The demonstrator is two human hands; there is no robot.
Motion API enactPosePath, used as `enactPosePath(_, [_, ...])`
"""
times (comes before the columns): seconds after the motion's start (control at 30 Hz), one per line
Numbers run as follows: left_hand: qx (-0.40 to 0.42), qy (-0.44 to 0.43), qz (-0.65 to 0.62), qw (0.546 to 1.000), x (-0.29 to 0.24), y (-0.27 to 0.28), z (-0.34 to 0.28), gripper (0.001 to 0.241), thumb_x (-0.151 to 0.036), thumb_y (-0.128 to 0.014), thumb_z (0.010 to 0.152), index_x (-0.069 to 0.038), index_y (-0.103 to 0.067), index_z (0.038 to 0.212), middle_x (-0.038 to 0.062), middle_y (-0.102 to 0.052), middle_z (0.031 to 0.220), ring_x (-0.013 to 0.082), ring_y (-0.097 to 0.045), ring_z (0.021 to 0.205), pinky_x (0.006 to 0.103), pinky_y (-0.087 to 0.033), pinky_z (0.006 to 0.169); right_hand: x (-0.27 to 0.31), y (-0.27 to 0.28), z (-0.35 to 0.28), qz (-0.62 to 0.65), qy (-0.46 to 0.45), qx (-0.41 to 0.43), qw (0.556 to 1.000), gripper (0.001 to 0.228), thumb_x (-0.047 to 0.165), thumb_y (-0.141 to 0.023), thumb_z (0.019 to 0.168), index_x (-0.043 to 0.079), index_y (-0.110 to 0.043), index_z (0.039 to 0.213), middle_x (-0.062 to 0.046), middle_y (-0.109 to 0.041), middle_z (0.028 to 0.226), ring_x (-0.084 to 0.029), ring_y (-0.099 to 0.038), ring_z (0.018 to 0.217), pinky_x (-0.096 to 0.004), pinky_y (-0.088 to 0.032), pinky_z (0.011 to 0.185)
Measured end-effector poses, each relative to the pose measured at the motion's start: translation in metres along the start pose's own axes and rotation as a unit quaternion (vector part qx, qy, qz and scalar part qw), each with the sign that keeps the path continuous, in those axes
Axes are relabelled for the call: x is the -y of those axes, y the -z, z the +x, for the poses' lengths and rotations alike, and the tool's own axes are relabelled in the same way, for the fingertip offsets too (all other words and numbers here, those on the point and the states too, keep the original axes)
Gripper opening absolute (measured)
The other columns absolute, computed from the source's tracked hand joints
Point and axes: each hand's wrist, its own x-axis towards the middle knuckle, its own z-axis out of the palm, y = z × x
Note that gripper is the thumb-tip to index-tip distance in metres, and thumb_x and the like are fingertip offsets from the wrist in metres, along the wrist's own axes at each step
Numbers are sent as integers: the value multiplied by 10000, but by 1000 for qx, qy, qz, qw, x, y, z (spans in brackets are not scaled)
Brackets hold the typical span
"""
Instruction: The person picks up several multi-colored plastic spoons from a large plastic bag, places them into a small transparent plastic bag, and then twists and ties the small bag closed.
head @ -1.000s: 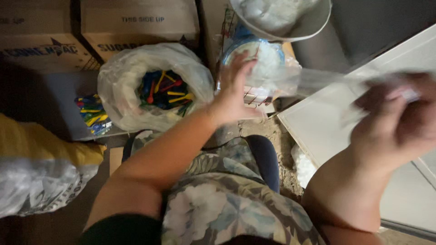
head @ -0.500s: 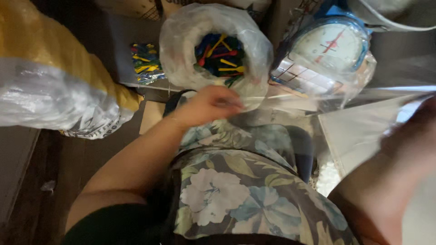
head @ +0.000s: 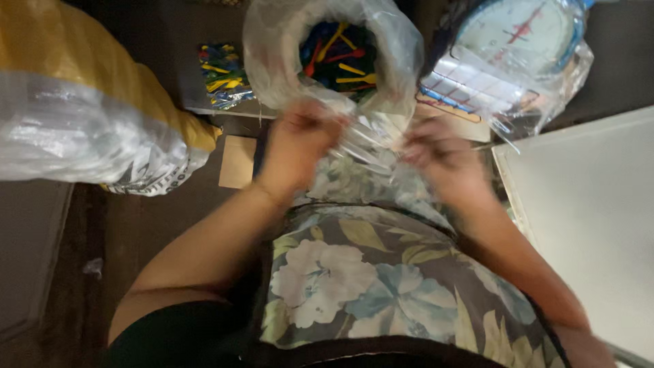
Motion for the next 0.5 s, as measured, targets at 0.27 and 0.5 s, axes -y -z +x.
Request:
enactPosePath(0.27, [98, 121, 14, 988, -1, -18, -8, 106, -93, -724, 906, -60, -647, 841, 23, -707, 849, 104, -630, 768, 241, -517, 708, -53, -19, 20, 34, -87, -16, 995, 148, -32, -577, 936, 33, -500, 1045, -85, -632, 939, -182, -677, 826, -320, -584, 709])
enactPosePath(0.5, [22, 44, 185, 982, 38, 20, 24, 269, -43, -782, 948, -40, -524, 873, 60, -568, 783, 154, -514, 679, 299, -413, 582, -33, -5, 11, 610, -124, 91, 778, 351, -85, -594, 976, -71, -487, 1309, -119, -577, 904, -213, -586, 809, -335, -513, 722])
